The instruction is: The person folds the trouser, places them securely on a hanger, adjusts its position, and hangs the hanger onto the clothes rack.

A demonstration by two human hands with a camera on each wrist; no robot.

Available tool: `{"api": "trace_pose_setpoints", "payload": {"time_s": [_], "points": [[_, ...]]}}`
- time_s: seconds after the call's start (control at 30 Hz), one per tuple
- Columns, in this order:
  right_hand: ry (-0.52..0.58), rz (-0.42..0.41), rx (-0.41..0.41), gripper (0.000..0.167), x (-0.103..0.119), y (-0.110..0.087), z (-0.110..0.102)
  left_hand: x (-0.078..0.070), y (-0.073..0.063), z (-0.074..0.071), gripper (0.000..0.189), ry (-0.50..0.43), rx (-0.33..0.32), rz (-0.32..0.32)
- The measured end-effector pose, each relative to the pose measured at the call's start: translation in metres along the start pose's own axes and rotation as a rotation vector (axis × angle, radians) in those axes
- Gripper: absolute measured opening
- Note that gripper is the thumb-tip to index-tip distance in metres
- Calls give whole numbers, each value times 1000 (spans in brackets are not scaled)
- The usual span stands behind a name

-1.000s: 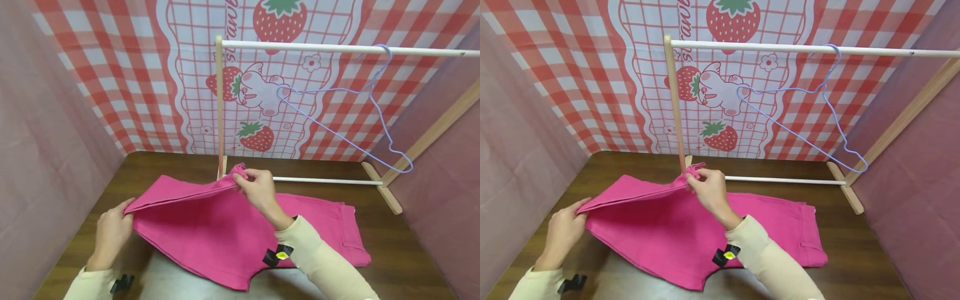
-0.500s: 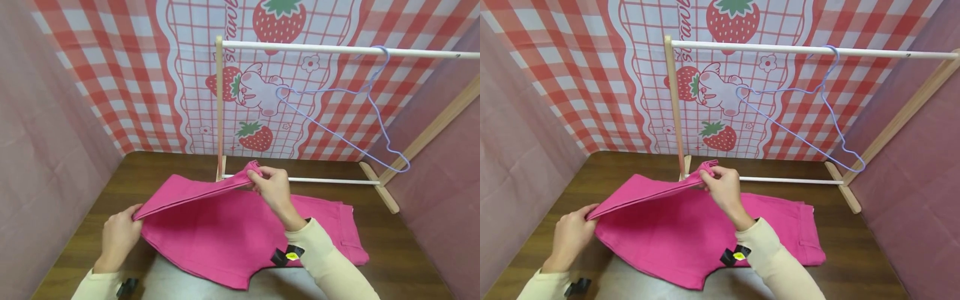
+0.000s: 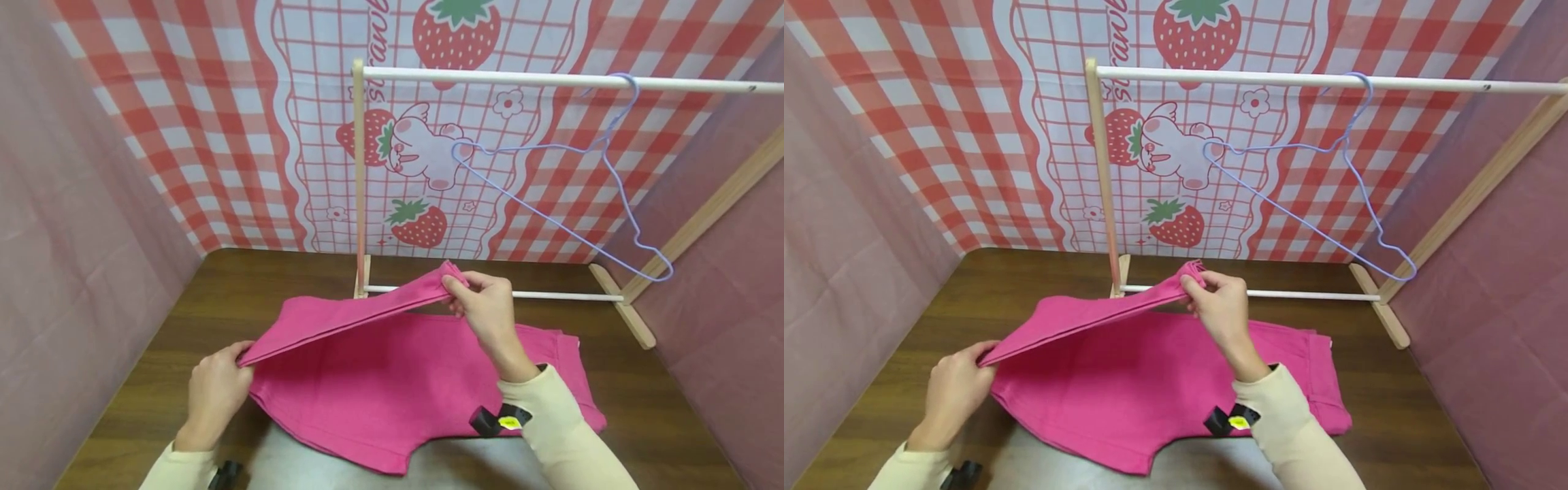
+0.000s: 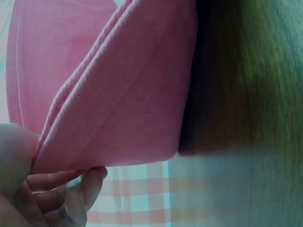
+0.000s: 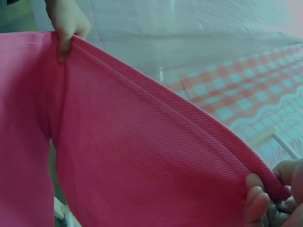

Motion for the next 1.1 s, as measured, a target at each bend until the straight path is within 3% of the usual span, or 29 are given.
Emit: {"api": "trace_pose_setpoints", "payload": {"time_s": [0.23, 0.67, 0.9, 1.1], "points": [[0, 5, -51, 20, -1, 0, -20, -6, -6, 1, 24, -10, 69, -55], [-16, 38, -133, 15, -5, -3, -57, -21, -6, 5, 32, -26, 108, -61], [40, 86, -197, 8, -12, -5, -76, -28, -10, 10, 33, -36, 109, -48], [70, 130, -240, 13, -20, -5, -96, -34, -12, 16, 37, -72, 134, -58]]}}
Point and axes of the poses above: each hand's wrist, its own y-axis towards the middle knuckle, its own z-axis out of the palm, x = y × z, the point moved 3 cm from there along y, towards the middle knuckle, and after that the axes turned 4 degrees about z, right-handed, at the moved point
